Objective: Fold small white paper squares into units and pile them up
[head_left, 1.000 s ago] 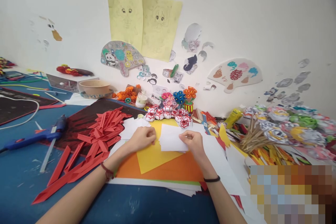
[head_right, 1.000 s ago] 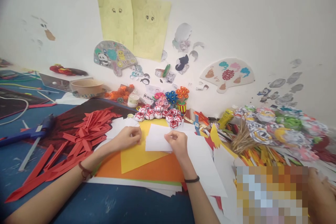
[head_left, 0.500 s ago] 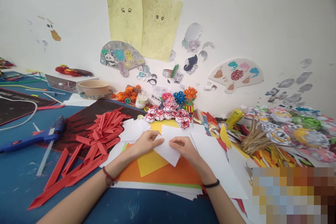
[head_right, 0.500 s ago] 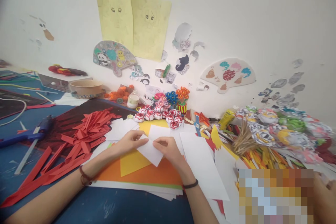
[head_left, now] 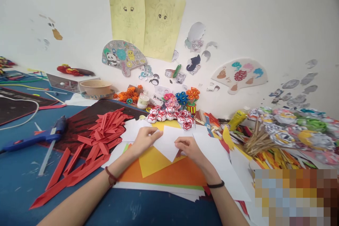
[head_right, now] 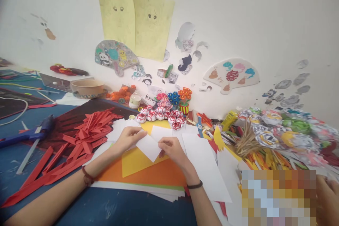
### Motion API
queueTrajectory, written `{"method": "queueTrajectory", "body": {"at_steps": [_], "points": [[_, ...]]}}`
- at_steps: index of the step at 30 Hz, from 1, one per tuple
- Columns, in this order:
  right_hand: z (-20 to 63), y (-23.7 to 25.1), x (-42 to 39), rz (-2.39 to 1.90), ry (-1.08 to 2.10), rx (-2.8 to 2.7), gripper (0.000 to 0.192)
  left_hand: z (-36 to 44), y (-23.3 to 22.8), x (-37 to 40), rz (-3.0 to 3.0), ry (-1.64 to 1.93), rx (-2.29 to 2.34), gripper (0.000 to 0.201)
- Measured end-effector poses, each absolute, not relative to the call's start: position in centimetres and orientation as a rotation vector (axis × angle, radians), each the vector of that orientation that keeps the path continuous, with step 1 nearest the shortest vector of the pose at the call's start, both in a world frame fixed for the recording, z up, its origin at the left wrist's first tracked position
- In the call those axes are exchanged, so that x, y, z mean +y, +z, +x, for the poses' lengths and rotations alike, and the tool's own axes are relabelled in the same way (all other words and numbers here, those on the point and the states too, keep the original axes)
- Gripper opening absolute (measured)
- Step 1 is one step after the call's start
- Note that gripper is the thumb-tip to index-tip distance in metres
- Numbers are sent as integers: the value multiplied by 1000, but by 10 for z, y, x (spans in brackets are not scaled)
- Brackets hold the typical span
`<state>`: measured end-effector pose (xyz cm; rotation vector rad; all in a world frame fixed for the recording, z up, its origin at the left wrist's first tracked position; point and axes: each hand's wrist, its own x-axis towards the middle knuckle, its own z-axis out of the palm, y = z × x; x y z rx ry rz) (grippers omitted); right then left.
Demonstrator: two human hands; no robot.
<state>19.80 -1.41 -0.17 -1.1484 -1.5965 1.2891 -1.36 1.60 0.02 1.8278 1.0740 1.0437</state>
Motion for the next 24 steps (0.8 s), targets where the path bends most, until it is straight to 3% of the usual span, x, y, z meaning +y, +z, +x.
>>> {"method": "queueTrajectory", "body": {"at_steps": [8,15,24], "points": [[213,-2,-5,-1169,1131,-1513,19,-21,-6,28,1538,1292,1069,38],[196,1,-11,-1188,1132,-1510,38,-16,-9,25,1538,1226,973,36],[206,-1,-9,-1211,944,-1390,32,-13,-8,19,1708,984,1038,33]]}}
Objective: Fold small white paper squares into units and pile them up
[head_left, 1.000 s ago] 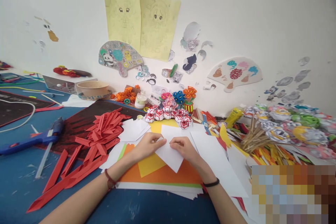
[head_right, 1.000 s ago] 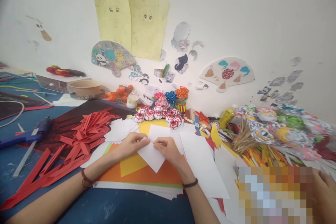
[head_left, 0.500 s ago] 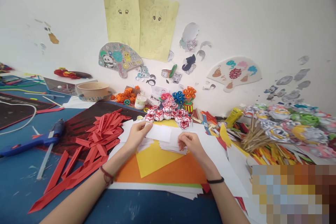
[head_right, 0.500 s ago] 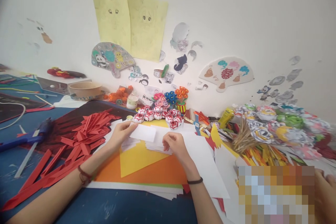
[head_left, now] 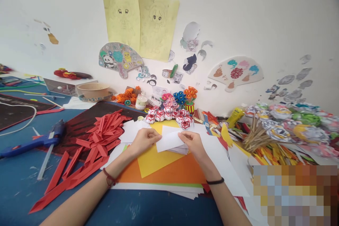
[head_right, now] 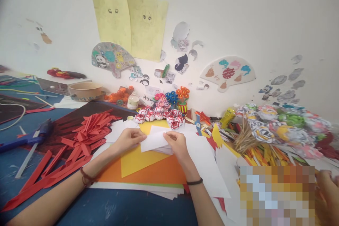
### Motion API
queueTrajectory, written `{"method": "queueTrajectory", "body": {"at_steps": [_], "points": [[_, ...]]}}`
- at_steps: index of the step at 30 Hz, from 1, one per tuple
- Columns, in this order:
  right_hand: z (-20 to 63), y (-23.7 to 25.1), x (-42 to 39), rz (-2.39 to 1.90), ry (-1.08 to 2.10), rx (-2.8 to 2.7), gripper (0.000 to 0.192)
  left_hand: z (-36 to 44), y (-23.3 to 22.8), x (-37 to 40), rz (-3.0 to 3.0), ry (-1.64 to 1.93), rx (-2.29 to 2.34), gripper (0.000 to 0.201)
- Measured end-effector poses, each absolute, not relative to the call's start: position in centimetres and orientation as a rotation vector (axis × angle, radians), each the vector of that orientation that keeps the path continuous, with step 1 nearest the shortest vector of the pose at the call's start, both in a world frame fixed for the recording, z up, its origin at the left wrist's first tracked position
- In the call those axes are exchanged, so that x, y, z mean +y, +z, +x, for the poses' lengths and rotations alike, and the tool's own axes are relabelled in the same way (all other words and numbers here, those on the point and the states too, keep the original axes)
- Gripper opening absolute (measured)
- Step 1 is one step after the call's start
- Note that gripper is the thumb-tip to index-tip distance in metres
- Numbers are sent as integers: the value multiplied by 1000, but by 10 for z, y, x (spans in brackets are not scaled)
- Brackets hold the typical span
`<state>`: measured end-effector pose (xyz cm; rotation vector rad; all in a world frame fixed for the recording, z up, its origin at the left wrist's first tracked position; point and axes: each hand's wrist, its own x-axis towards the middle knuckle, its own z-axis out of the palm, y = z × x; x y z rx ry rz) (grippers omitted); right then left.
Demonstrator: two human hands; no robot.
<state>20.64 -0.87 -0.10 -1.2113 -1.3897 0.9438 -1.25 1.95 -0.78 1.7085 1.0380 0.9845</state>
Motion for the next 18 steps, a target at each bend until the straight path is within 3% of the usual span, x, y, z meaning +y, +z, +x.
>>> {"method": "queueTrajectory", "body": {"at_steps": [6,11,18], "points": [[204,1,-10,-1223,1105,-1381,37,-15,-6,18,1772,1081,1163,34],[202,4,-14,-1270,1039,-1346,41,-12,-3,8,2167,1085,1232,25],[196,5,-18,-1296,1025,-1320,43,4,-10,-10,2513,954,1108,51]]}}
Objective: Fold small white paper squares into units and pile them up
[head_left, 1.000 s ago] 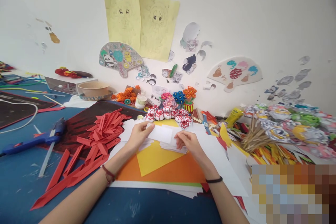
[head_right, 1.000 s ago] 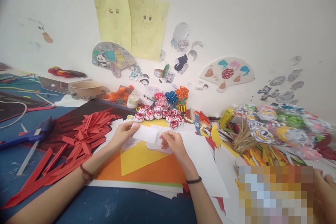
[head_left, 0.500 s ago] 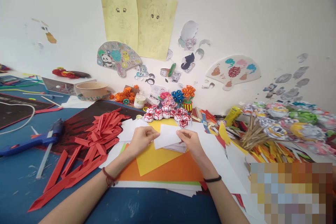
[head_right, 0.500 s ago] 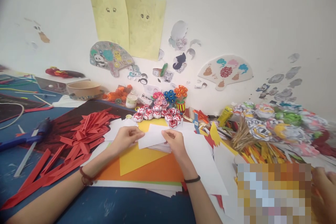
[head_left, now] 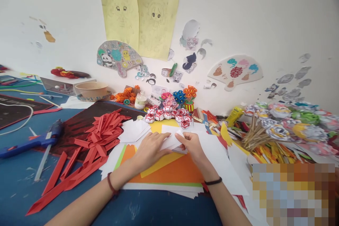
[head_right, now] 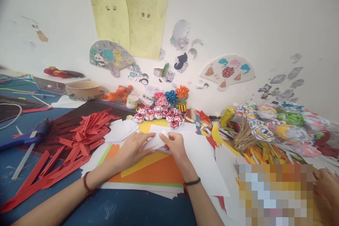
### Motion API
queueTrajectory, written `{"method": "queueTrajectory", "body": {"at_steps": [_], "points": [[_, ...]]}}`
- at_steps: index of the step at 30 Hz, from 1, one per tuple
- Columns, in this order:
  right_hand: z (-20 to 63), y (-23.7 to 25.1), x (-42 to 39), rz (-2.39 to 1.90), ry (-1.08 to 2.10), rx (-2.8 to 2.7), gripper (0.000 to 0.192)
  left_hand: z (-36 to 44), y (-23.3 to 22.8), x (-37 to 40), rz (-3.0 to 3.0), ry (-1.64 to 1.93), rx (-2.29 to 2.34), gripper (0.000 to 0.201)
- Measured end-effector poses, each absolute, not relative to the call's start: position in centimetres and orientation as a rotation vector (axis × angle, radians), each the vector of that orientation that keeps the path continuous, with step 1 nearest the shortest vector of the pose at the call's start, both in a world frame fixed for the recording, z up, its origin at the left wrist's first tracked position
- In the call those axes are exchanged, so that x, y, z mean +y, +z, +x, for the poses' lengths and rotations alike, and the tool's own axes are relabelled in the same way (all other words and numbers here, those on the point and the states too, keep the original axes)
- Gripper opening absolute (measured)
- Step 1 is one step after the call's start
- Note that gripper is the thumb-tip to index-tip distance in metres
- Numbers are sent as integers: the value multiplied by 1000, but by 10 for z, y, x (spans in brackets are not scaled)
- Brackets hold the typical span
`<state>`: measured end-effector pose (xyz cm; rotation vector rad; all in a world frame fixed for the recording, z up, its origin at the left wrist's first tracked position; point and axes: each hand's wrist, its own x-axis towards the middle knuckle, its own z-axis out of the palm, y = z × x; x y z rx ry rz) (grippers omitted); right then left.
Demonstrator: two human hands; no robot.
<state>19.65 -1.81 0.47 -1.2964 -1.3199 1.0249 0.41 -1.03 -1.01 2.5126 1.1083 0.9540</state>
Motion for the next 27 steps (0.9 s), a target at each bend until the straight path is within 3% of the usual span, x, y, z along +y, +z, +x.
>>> {"method": "queueTrajectory", "body": {"at_steps": [10,16,21,27], "points": [[212,-4,-14,-1015,1233,-1562,50,-5,1,1,1922,841,751,32],[220,-5,-12,-938,1326,-1601,56,-5,-3,7,1658,914,739,36],[217,0,-14,-1123,1344,-1575,42,-7,-3,11,1449,1036,769,34],[208,0,-15,-1010,1477,-1369,33,-9,-6,13,1379,998,860,37]]}}
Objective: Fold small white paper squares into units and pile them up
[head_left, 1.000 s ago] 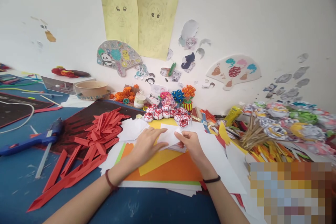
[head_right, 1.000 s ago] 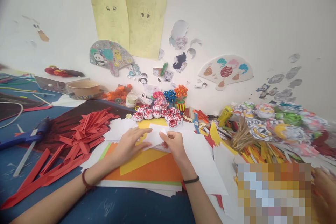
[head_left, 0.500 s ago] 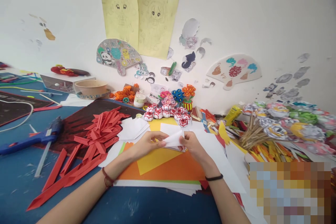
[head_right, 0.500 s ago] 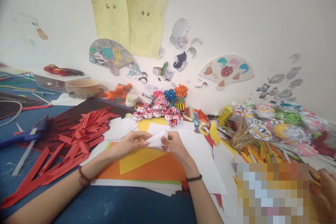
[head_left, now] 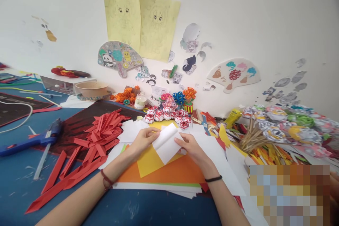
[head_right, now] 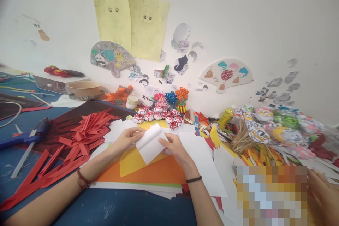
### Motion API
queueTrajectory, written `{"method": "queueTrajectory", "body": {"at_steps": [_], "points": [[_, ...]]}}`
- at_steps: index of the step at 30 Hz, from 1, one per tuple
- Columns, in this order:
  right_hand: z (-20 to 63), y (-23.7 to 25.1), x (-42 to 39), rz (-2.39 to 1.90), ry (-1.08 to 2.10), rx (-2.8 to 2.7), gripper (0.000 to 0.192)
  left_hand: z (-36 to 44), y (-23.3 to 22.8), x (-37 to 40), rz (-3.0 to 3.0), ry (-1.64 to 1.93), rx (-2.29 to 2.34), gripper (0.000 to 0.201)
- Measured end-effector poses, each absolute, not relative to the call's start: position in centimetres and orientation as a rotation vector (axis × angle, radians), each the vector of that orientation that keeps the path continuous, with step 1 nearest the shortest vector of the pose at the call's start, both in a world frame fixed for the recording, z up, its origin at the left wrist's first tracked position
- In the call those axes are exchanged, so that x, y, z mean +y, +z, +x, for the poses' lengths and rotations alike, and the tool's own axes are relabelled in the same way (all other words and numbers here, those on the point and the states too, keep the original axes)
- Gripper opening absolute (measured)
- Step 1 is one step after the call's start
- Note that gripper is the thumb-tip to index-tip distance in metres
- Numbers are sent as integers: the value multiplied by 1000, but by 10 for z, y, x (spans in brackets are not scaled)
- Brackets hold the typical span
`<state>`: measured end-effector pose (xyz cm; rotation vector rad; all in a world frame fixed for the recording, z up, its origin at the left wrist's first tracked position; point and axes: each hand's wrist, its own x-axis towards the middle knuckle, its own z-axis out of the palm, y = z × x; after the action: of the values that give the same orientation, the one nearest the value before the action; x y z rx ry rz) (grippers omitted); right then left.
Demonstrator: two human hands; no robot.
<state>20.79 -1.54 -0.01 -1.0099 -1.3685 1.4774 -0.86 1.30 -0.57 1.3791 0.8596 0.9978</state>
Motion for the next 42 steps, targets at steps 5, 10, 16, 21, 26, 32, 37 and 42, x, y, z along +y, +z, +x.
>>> {"method": "queueTrajectory", "body": {"at_steps": [5,10,16,21,26,32,37,42], "points": [[205,-4,-16,-1035,1531,-1344,31,-11,-10,11,1857,1141,1245,24],[198,-6,-17,-1055,1483,-1273,30,-5,0,-6,2585,1253,1185,22],[198,-1,-18,-1033,1354,-1376,27,1,-1,-13,2626,1156,1142,38],[202,0,-15,-1086,1177,-1484,26,-1,-2,-8,2446,1121,1137,23],[200,2,-13,-1138,929,-1428,32,-2,4,-10,2117,1034,986,25],[197,5,-17,-1108,1168,-1486,27,-1,7,-11,1822,916,836,29],[194,-3,-19,-1150,1176,-1460,27,-1,1,-6,1793,958,903,27],[188,-1,-20,-1157,1131,-1536,31,1,-2,-7,1723,864,896,28]]}}
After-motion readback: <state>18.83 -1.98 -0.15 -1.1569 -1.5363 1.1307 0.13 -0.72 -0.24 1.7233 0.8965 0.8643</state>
